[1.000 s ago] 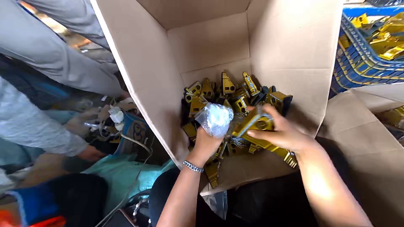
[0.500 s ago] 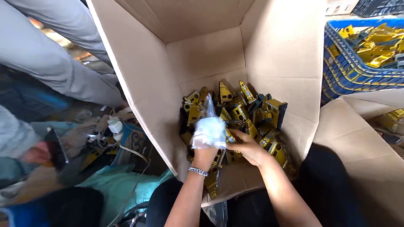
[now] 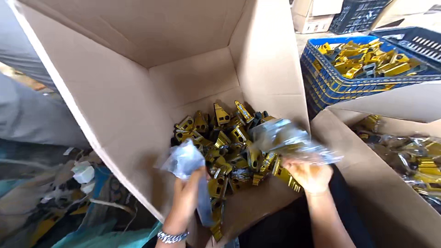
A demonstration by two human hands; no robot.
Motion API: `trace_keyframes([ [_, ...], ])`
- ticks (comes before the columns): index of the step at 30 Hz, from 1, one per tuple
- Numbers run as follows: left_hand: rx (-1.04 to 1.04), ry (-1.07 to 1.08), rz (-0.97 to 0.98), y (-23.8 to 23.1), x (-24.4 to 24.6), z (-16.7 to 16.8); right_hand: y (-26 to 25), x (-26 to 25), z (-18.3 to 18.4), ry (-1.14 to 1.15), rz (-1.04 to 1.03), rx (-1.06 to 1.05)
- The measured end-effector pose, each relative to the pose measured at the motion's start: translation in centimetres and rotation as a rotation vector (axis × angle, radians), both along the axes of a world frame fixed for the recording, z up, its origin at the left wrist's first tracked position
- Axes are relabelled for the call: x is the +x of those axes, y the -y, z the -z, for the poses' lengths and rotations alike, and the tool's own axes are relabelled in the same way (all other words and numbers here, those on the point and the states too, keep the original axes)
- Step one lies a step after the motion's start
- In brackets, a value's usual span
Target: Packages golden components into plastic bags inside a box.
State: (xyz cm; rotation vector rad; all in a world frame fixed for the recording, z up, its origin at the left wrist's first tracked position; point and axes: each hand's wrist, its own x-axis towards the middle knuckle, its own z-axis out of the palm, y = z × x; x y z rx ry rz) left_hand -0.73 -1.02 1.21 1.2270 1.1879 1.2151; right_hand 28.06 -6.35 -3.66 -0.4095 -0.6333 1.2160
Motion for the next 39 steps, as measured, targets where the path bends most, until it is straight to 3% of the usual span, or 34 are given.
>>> trace_keyframes([
  [1, -0.054, -0.025, 0.015, 0.1, -0.1, -0.2, -0.4, 0.5, -0.3, -0.095, -0.020, 0.100],
  [2, -0.060, -0.084, 0.043, 0.3, 0.1, 0.2, -0.8, 0.3, -0.3, -0.073, -0.010, 0.071],
  [3, -0.011, -0.187, 0.081, 0.6, 0.5, 0.9, -1.2, -0.8, -0.3, 0.057, 0.019, -0.074],
  [5, 0.152, -0.339, 0.157, 1.1, 1.8, 2.4, -1.6, -4.3, -1.3, 0.550, -0.129, -0.301],
  [6, 0.229, -0.339, 0.184, 1.5, 2.7, 3.0, -1.5, -6.1, -1.9, 0.728, -0.184, -0.285],
  [8, 0.323, -0.288, 0.198, 2.2, 3.9, 3.6, -1.4, -7.8, -2.4, 0.860, -0.132, -0.190],
  [11, 0.202, -0.200, 0.242, 2.6, 4.5, 3.1, -1.4, -7.2, -2.9, 0.991, -0.204, -0.205],
  [14, -0.262, -0.039, 0.419, 2.5, 3.4, 0.3, -0.6, -5.6, -2.5, 0.900, -0.432, -0.239],
  [15, -0.233, -0.140, 0.440, 2.1, 2.7, 0.0, -0.4, -5.0, -2.1, 0.812, -0.501, -0.253],
  [17, 0.137, -0.572, 0.319, 0.9, 1.2, 0.6, -0.2, -4.4, -1.6, 0.732, -0.570, -0.313],
  [19, 0.177, -0.762, 0.133, -0.8, 0.3, 1.1, 0.0, -4.8, -1.2, 0.651, -0.517, -0.401],
  [21, -0.044, -0.562, 0.160, -0.9, 0.3, 0.7, -0.1, -6.1, -1.4, 0.588, -0.385, -0.479],
  [23, -0.141, -0.201, 0.399, 0.7, 1.7, 0.6, -0.2, -7.4, -1.9, 0.726, -0.386, -0.414],
  [24, -0.118, -0.122, 0.504, 1.3, 2.3, 1.1, -0.3, -7.8, -2.3, 0.850, -0.437, -0.337],
  [27, 0.062, -0.236, 0.529, 0.9, 2.0, 1.6, -2.0, -7.2, -4.2, 1.175, -0.537, -0.272],
  [30, 0.146, -0.273, 0.391, -0.9, 1.5, 0.8, -5.0, -6.5, -5.6, 1.262, -0.523, -0.309],
  [33, 0.085, -0.234, 0.249, -1.6, 1.3, 0.1, -6.5, -7.3, -6.0, 1.338, -0.476, -0.187],
  [36, -0.008, -0.296, 0.143, -1.8, 0.6, -0.4, -6.5, -8.8, -5.9, 1.302, -0.499, -0.146],
  [39, -0.014, -0.214, 0.172, -1.8, 0.1, -0.8, -6.3, -9.2, -5.3, 1.171, -0.412, -0.226],
])
